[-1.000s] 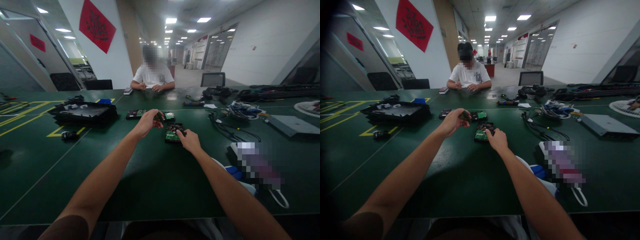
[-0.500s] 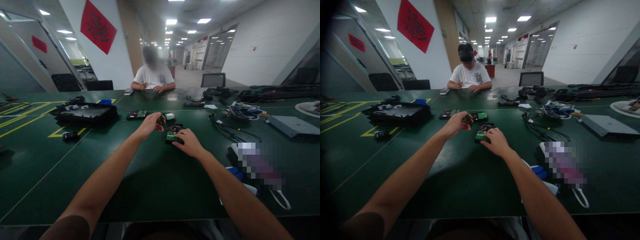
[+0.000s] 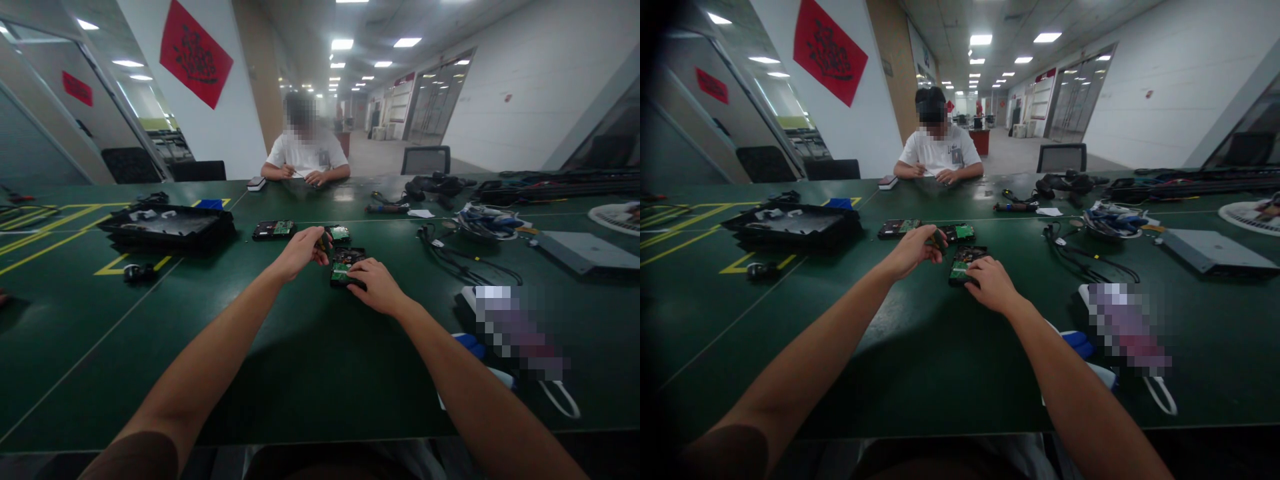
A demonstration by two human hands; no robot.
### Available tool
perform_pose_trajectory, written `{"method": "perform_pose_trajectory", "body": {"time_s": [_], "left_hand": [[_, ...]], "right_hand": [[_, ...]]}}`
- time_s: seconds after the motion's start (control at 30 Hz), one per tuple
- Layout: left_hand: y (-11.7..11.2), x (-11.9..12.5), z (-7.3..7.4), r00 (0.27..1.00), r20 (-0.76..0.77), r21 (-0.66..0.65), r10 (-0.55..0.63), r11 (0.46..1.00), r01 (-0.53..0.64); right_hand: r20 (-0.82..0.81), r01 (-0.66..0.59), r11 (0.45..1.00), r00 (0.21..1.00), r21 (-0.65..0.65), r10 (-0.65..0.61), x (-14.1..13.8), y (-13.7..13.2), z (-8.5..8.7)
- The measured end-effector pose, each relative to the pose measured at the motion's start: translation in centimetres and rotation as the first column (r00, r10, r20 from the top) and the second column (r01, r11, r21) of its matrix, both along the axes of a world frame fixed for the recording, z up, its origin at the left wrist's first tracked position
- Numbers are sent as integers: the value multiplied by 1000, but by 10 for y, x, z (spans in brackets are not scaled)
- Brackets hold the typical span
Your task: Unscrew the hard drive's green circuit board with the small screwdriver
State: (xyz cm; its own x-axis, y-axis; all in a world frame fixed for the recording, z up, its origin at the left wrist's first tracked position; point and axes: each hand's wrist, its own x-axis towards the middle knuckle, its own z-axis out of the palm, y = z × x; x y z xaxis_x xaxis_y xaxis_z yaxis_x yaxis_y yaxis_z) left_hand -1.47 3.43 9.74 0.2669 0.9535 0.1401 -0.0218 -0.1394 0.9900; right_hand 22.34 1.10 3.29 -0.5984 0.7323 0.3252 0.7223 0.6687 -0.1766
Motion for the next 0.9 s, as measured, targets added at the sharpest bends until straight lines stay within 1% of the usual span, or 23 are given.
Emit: {"method": "perform_pose_trajectory", "body": {"time_s": [0.23, 0.57, 0.9], "left_hand": [[0, 0, -1, 1000, -14, 14, -11, 1000, 11], [-1, 2, -2, 999, -7, 16, -31, 999, 31], [-3, 5, -1, 1000, 29, 12, 5, 1000, -6]], "right_hand": [[13, -26, 1000, 1000, 5, 26, -1, 4, -1], [13, -32, 999, 999, 23, 32, 1, 5, -2], [14, -26, 999, 1000, 22, 26, 0, 4, -3]]}}
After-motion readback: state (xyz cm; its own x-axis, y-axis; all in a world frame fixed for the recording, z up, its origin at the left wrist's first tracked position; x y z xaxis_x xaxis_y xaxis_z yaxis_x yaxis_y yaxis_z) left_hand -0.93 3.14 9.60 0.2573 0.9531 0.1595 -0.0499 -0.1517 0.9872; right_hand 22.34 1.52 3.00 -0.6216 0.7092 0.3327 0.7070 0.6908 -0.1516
